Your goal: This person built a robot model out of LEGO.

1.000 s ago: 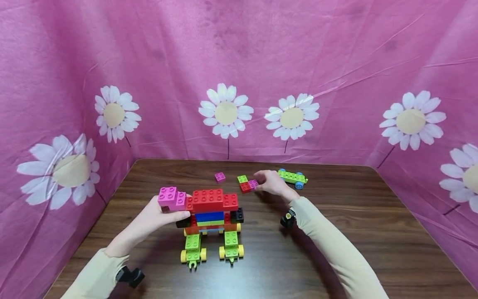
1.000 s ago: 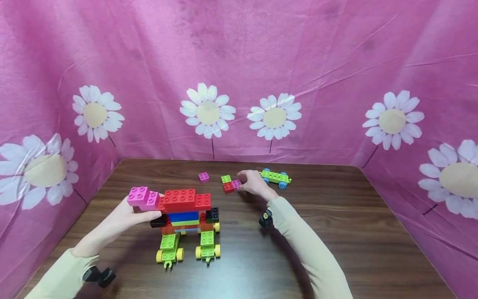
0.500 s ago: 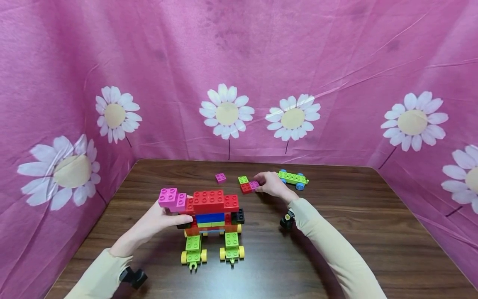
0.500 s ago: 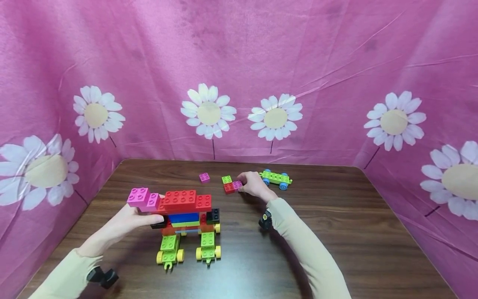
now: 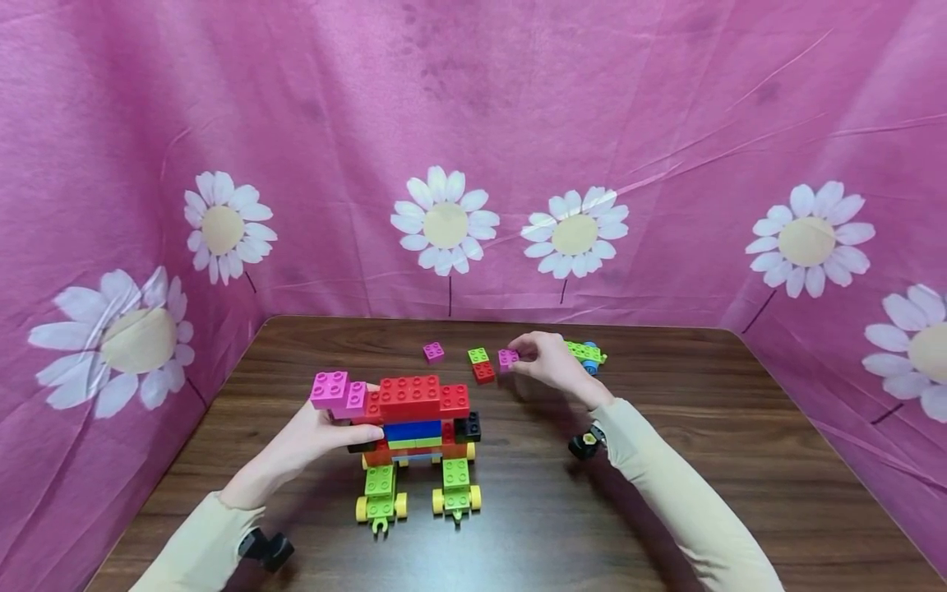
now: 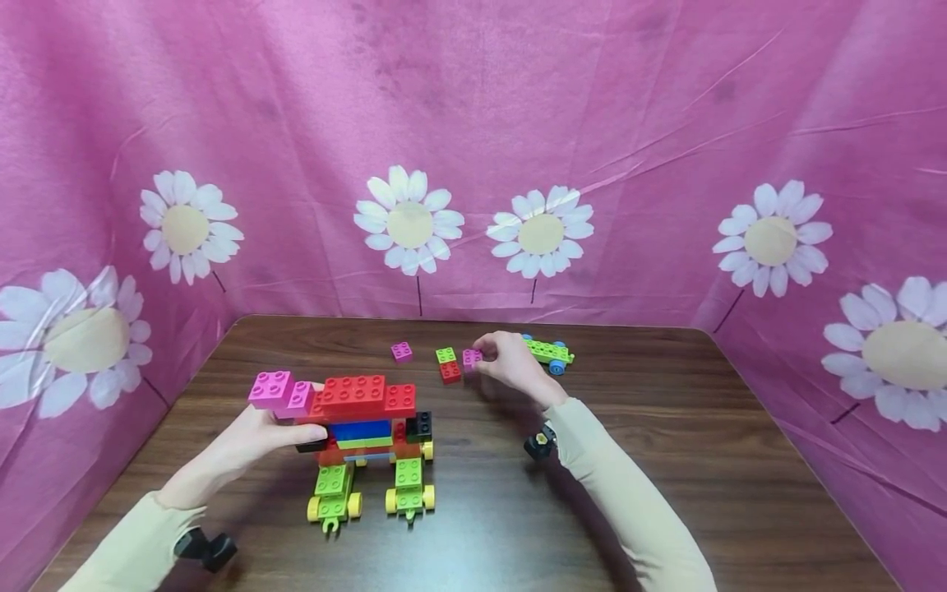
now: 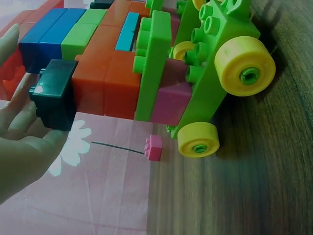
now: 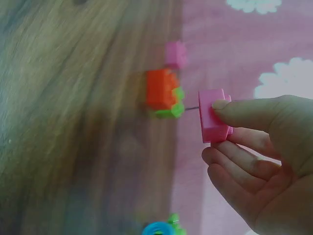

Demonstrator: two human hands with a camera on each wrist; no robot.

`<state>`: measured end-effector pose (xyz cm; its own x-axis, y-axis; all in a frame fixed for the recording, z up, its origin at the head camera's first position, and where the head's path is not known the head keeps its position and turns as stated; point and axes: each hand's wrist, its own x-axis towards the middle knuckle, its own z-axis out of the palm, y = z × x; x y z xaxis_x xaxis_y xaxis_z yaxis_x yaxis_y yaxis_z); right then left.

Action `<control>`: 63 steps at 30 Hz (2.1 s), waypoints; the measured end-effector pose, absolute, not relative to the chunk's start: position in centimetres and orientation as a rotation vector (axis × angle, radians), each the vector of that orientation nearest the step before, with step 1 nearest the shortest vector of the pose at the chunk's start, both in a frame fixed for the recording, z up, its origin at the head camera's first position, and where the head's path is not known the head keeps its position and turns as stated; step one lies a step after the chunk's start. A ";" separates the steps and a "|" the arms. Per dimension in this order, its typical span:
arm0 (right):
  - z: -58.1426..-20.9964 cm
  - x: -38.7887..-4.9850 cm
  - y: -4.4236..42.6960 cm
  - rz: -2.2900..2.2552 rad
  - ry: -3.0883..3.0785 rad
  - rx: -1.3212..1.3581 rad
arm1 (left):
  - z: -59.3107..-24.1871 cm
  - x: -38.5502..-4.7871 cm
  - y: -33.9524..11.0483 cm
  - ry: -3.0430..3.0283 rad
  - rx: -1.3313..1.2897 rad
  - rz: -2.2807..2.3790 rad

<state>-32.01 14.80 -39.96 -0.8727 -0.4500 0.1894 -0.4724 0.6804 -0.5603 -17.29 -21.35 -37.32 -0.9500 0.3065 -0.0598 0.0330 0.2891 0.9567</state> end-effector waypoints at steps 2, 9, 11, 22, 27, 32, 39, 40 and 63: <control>-39.4 -31.4 14.7 0.958 -2.807 0.796 | -37.2 -17.3 -21.6 2.364 0.358 1.724; -36.9 -28.8 14.0 0.950 -2.674 0.867 | -36.3 -17.2 -22.7 2.329 0.550 1.868; -36.1 -27.8 13.7 0.949 -2.629 0.909 | -35.9 -17.3 -22.9 2.309 0.572 1.901; -32.5 -23.7 12.1 0.991 -2.495 1.114 | -33.0 -17.6 -22.5 2.528 0.683 1.739; -31.6 -22.6 11.8 0.993 -2.471 1.152 | -31.3 -17.8 -21.8 2.681 0.752 1.522; -31.1 -21.9 11.6 0.956 -2.433 1.193 | -29.7 -17.8 -20.7 2.872 0.857 1.226; -30.7 -21.2 11.4 0.923 -2.417 1.217 | -28.3 -17.8 -17.6 3.006 1.046 0.871; -30.6 -21.1 11.3 0.918 -2.421 1.218 | -28.2 -17.7 -17.1 3.018 1.055 0.828; -30.6 -20.6 10.9 0.902 -2.479 1.305 | -29.6 -17.9 -12.0 3.093 0.845 0.540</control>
